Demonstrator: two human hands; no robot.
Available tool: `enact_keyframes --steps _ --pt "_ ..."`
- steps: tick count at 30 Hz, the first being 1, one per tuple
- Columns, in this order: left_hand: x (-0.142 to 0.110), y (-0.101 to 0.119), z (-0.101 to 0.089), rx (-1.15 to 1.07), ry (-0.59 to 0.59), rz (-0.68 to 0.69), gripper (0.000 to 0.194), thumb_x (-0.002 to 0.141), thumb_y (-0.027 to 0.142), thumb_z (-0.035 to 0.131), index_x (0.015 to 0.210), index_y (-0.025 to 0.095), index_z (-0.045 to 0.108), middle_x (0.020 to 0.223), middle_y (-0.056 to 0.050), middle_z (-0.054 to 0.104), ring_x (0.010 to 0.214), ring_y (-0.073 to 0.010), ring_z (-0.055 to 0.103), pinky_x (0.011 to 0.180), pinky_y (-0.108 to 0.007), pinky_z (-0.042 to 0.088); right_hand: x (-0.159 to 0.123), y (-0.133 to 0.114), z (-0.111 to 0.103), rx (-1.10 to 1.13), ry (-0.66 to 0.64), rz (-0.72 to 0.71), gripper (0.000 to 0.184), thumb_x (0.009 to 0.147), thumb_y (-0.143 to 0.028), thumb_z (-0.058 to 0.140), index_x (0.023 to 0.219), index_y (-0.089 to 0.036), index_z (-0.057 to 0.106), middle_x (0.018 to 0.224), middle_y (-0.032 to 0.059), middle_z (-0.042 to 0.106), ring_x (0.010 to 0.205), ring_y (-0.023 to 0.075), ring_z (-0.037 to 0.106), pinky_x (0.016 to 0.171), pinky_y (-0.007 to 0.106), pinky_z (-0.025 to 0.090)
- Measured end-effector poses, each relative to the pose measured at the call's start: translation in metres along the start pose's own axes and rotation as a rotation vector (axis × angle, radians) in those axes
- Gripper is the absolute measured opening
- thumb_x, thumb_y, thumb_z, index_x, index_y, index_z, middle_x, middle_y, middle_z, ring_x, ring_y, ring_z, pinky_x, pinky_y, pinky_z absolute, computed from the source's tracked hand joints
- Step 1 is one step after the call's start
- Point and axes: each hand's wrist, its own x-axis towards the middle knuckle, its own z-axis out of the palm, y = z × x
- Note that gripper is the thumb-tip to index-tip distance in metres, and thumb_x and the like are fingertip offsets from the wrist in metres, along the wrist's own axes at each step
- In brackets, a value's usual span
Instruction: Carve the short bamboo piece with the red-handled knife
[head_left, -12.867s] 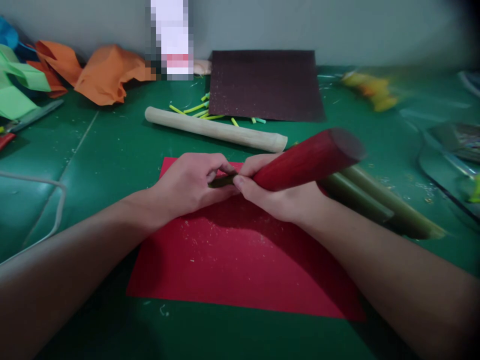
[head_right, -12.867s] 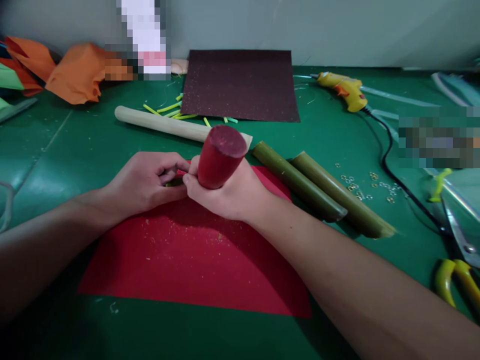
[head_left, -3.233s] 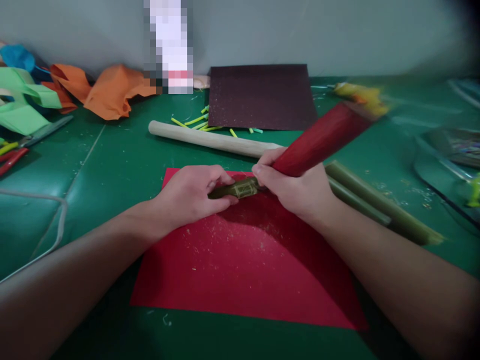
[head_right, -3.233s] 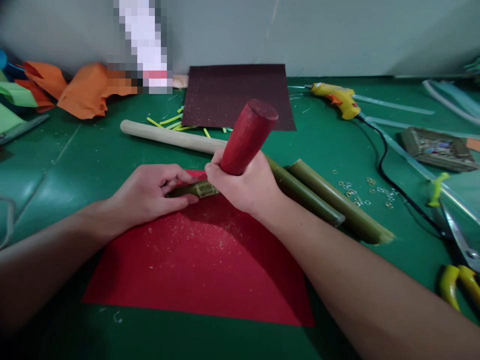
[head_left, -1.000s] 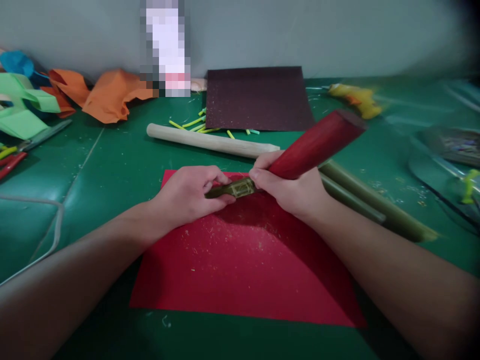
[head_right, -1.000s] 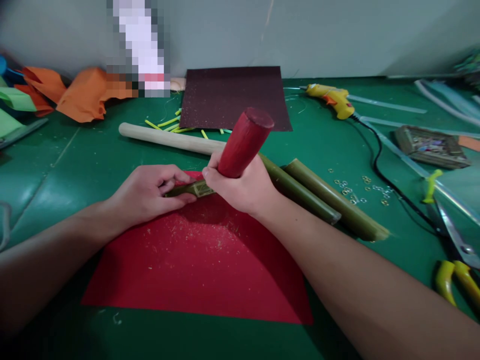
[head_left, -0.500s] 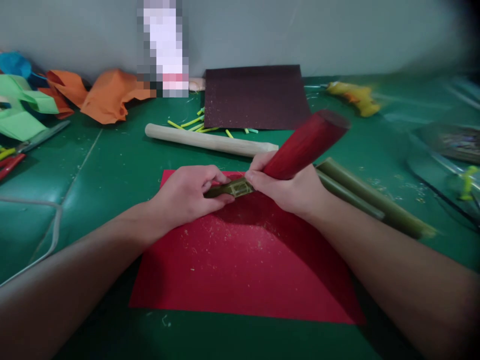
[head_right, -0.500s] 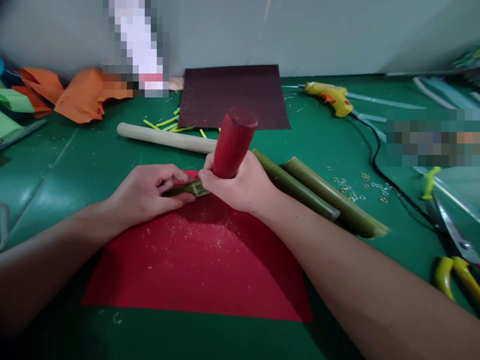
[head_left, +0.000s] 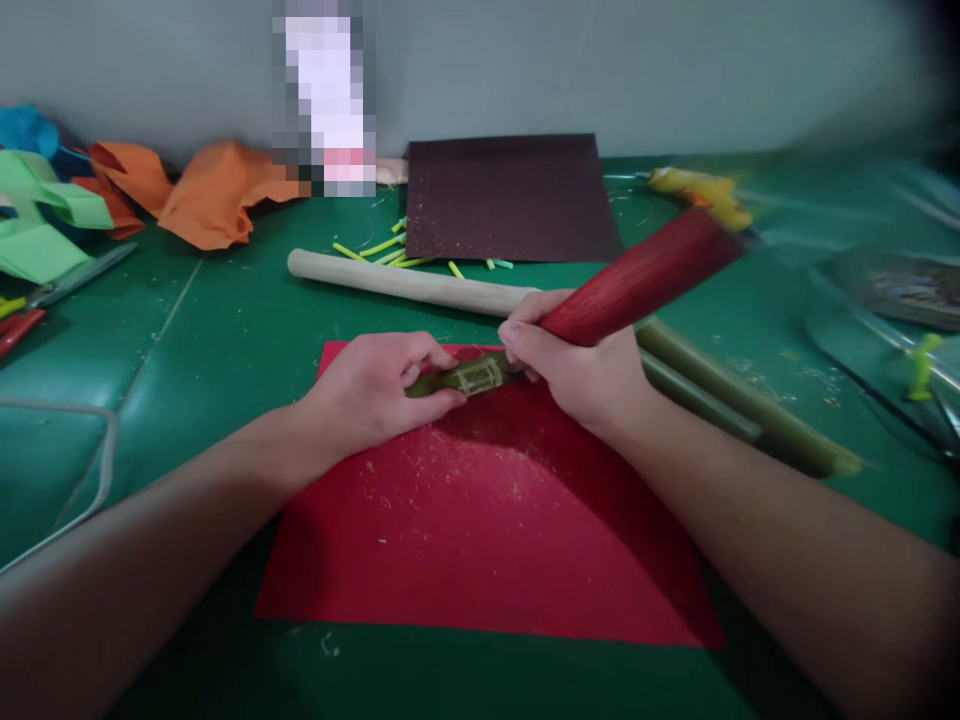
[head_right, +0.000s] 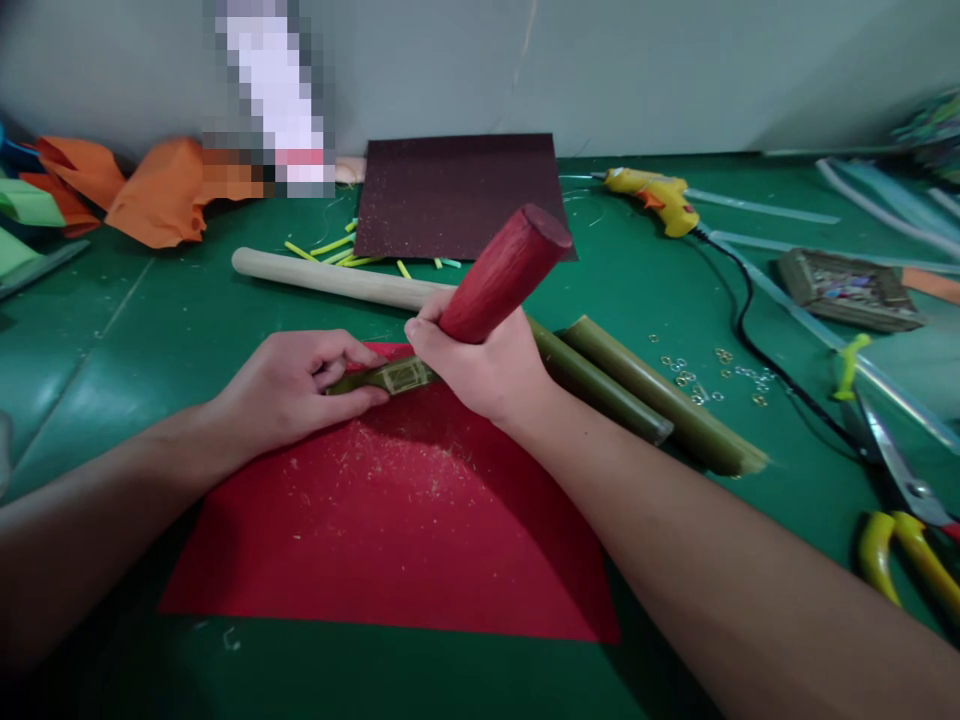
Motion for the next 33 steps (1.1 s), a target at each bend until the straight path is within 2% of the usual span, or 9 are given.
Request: enact_keyframes --steps 4,10,16,22,33 --pt "0.0000 0.0003 -0.0011 -0.006 -0.018 -0.017 0.022 0.079 0.037 0.074 0.088 0.018 0.071 0.051 0.009 0.032 0.047 -0.0072 0.032 0.048 -0.023 0.027 -0.0007 -0.0008 0.0002 -0.019 -0.041 -0.052 0.024 0.074 -0.013 0.059 0.055 -0.024 0.051 0.056 -0.0018 0.052 0.053 0.0123 0.047 0.053 0.031 0.040" --pt "-0.0001 0.0007 -0.0017 -0.020 -0.023 -0.026 0.022 0.078 0.038 0.074 0.086 0.017 0.070 0.051 0.009 0.032 0.048 -0.0079 0.033 0.048 -0.024 0.026 -0.0024 -0.0028 0.0005 -0.067 -0.073 -0.047 0.020 0.072 -0.017 0.061 0.055 -0.023 0.050 0.056 -0.0022 0.051 0.055 0.0124 0.048 0.053 0.029 0.039" --pt "-0.0004 0.0014 -0.0014 -0.015 -0.021 -0.029 0.023 0.079 0.038 0.074 0.087 0.017 0.070 0.052 0.009 0.033 0.049 -0.0082 0.034 0.050 -0.024 0.028 -0.0014 -0.0030 0.0000 -0.065 -0.108 -0.076 0.025 0.073 -0.016 0.061 0.053 -0.022 0.048 0.054 -0.0026 0.050 0.053 0.0109 0.046 0.050 0.028 0.038" --pt "0.0001 0.0013 -0.0010 0.003 -0.007 -0.011 0.023 0.079 0.038 0.073 0.086 0.017 0.069 0.052 0.009 0.033 0.048 -0.0072 0.032 0.049 -0.023 0.027 -0.0019 -0.0006 0.0011 -0.011 0.034 -0.031 0.022 0.078 -0.016 0.061 0.058 -0.024 0.054 0.057 -0.0015 0.053 0.053 0.0119 0.047 0.049 0.030 0.037" --pt "0.0002 0.0015 -0.0016 -0.001 -0.017 -0.028 0.022 0.079 0.037 0.073 0.088 0.017 0.071 0.051 0.009 0.035 0.048 -0.0075 0.034 0.049 -0.023 0.028 0.0003 -0.0005 -0.0002 -0.004 -0.041 -0.074 0.026 0.076 -0.012 0.059 0.054 -0.024 0.053 0.054 -0.0014 0.053 0.051 0.0122 0.047 0.051 0.032 0.038"
